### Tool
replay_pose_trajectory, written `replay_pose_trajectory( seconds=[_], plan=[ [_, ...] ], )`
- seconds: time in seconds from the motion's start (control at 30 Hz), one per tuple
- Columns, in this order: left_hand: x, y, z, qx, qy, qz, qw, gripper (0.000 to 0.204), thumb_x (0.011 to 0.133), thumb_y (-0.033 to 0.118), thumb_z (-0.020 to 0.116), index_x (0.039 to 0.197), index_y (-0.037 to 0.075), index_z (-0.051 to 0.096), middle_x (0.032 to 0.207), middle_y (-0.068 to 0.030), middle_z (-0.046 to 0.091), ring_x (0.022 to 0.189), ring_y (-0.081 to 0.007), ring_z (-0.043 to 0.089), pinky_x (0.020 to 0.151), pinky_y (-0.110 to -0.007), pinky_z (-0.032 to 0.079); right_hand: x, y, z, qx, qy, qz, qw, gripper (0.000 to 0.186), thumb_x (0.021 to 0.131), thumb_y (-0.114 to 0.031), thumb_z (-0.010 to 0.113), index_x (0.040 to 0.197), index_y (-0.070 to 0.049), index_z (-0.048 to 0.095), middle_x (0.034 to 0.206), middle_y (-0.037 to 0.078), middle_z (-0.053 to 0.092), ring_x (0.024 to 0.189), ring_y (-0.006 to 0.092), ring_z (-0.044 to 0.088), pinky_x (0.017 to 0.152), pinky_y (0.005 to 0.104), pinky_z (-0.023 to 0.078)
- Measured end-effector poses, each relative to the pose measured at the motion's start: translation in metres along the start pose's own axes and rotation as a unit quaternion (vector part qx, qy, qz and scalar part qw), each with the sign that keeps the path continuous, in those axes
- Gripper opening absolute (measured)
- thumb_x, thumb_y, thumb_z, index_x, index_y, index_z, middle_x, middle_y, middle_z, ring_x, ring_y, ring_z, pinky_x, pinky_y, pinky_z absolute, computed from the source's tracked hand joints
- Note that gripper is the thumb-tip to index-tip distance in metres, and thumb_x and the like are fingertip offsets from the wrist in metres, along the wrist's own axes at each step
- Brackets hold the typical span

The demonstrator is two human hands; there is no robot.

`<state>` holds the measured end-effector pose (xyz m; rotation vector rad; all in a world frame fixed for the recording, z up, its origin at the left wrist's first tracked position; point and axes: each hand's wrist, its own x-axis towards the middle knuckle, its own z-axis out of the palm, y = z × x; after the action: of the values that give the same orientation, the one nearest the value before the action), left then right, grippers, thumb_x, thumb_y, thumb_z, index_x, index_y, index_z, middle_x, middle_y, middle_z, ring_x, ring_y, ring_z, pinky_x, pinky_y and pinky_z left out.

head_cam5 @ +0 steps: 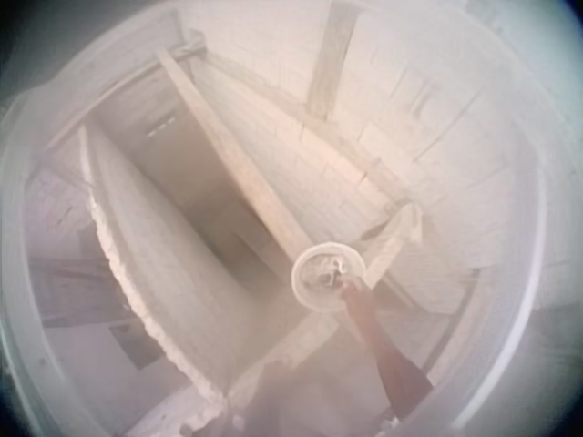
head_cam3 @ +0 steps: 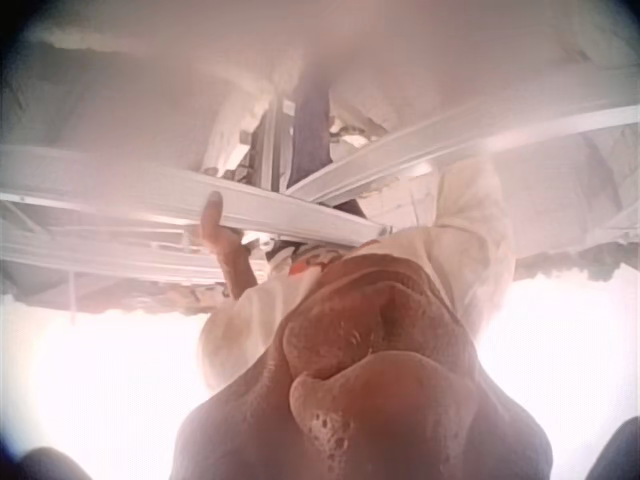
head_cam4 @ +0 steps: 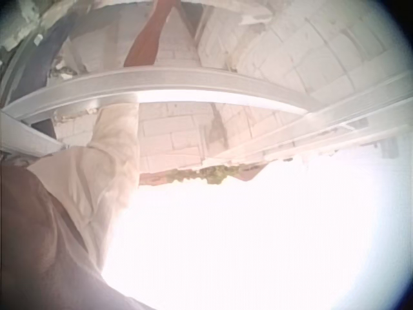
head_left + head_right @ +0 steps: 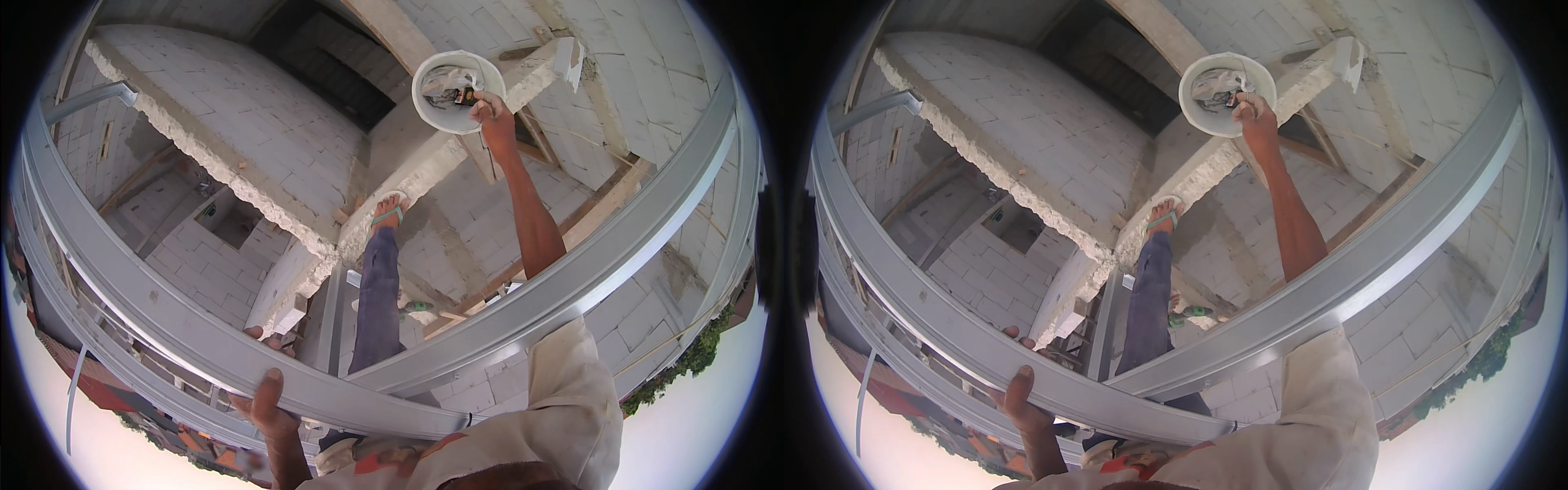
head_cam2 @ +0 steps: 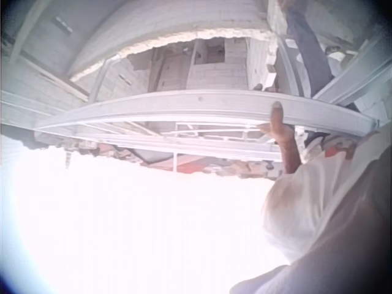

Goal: The person positions and secures white metal frame pieces onto a wooden support structure on a rooftop. They use a cordless drill to fasten the pieces with screws, handling the frame and tools by hand.

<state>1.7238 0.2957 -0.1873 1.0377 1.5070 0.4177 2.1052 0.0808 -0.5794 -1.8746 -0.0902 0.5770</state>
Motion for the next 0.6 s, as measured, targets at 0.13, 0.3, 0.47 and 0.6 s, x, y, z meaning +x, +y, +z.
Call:
replay_pose_trajectory(
  seconds=[0.13, 0.3, 0.47, 0.6],
  plan=[
    [-0.003, 0.000, 0.002, 0.014, 0.007, -0.001, 1.000, 0.085, 0.068, 0.008, 0.061, 0.149, -0.005, 0.039, 0.130, -0.0232, 0.052, 0.108, -0.0263, 0.061, 0.088, -0.040, 0.059, 0.010, 0.004, 0.002, -0.029, -0.006, -0.048, 0.998, 0.027, 0.105, -0.009, 0.056, 0.127, 0.004, 0.063, 0.090, 0.006, 0.071, 0.086, 0.0136, 0.069, 0.085, 0.0279, 0.055],
    [-0.003, 0.001, 0.003, 0.038, -0.015, -0.013, 0.999, 0.088, 0.070, 0.013, 0.063, 0.153, 0.000, 0.035, 0.132, -0.0197, 0.050, 0.115, -0.0270, 0.057, 0.092, -0.039, 0.058, 0.034, 0.017, -0.002, -0.083, -0.013, -0.021, 0.996, 0.028, 0.101, -0.009, 0.063, 0.127, 0.001, 0.064, 0.103, 0.011, 0.076, 0.096, 0.0160, 0.073, 0.089, 0.0311, 0.055],
    [-0.007, -0.001, 0.004, 0.050, 0.000, -0.021, 0.999, 0.089, 0.071, 0.012, 0.062, 0.155, 0.002, 0.033, 0.133, -0.0178, 0.049, 0.114, -0.0256, 0.056, 0.093, -0.038, 0.057, 0.037, 0.050, -0.002, -0.074, 0.008, 0.009, 0.997, 0.042, 0.092, -0.011, 0.076, 0.131, -0.002, 0.062, 0.107, 0.011, 0.076, 0.101, 0.0169, 0.073, 0.091, 0.0325, 0.056],
    [-0.007, -0.004, 0.001, 0.064, -0.008, -0.012, 0.998, 0.089, 0.071, 0.013, 0.061, 0.155, 0.002, 0.034, 0.134, -0.0178, 0.049, 0.114, -0.0255, 0.056, 0.093, -0.039, 0.056, 0.034, 0.051, -0.003, -0.032, -0.003, 0.026, 0.999, 0.055, 0.087, -0.012, 0.082, 0.135, -0.002, 0.058, 0.112, 0.012, 0.075, 0.104, 0.0184, 0.072, 0.094, 0.0333, 0.055]
  ],
)
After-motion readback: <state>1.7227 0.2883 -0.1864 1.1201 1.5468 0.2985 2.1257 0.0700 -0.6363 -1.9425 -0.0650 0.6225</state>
